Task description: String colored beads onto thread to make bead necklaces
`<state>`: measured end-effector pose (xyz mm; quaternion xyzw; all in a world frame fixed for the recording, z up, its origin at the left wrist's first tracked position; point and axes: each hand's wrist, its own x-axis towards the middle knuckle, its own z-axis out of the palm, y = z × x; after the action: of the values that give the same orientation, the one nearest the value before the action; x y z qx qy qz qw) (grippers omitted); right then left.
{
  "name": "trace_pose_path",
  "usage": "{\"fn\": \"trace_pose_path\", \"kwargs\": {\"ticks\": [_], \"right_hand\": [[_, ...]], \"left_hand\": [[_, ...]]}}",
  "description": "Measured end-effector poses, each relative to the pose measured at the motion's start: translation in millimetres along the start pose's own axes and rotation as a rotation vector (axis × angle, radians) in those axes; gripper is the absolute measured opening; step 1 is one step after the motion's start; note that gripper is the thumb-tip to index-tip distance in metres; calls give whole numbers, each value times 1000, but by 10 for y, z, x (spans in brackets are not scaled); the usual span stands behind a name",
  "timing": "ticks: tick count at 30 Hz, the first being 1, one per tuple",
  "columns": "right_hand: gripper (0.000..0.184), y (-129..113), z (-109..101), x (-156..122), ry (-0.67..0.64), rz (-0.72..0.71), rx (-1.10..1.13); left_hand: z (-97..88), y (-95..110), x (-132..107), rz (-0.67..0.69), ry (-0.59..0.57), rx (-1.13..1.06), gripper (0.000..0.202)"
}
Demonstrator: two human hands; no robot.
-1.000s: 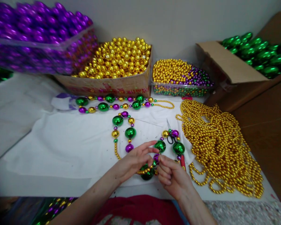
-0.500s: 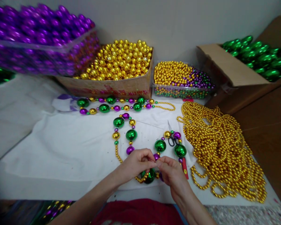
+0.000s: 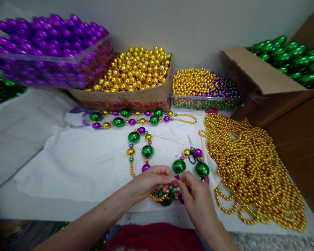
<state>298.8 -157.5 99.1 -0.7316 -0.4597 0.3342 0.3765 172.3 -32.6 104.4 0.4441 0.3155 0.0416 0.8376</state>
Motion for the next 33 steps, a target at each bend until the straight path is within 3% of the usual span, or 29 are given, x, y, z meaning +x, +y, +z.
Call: {"fn": "trace_pose_path", "kwargs": {"ticks": [3, 7, 12, 19, 22, 25, 29, 33], "right_hand": [[20, -18, 50, -90, 73, -87, -71], [22, -17, 96, -96, 44, -124, 50], [14, 22, 106, 71, 111, -69, 357], [13, 39, 315, 239, 52, 86, 600], [16, 22, 368, 258, 77, 153, 679], [18, 14, 402, 235, 110, 208, 756], [15, -24, 445, 137, 207, 38, 533], [11, -84, 460, 57, 276, -195, 218]], "left_hand": [[62, 23, -1, 37, 107, 27, 21], [37, 51, -14, 75, 136, -4, 21], [-61, 17, -36, 153, 90, -35, 21], [-123, -15, -36, 235, 89, 72, 24], [-127, 0, -43, 258, 84, 167, 23], [-117, 12, -51, 328, 146, 401, 16], [-96, -17, -30, 553, 300, 752, 14], [-56, -96, 0, 630, 353, 662, 14]]}}
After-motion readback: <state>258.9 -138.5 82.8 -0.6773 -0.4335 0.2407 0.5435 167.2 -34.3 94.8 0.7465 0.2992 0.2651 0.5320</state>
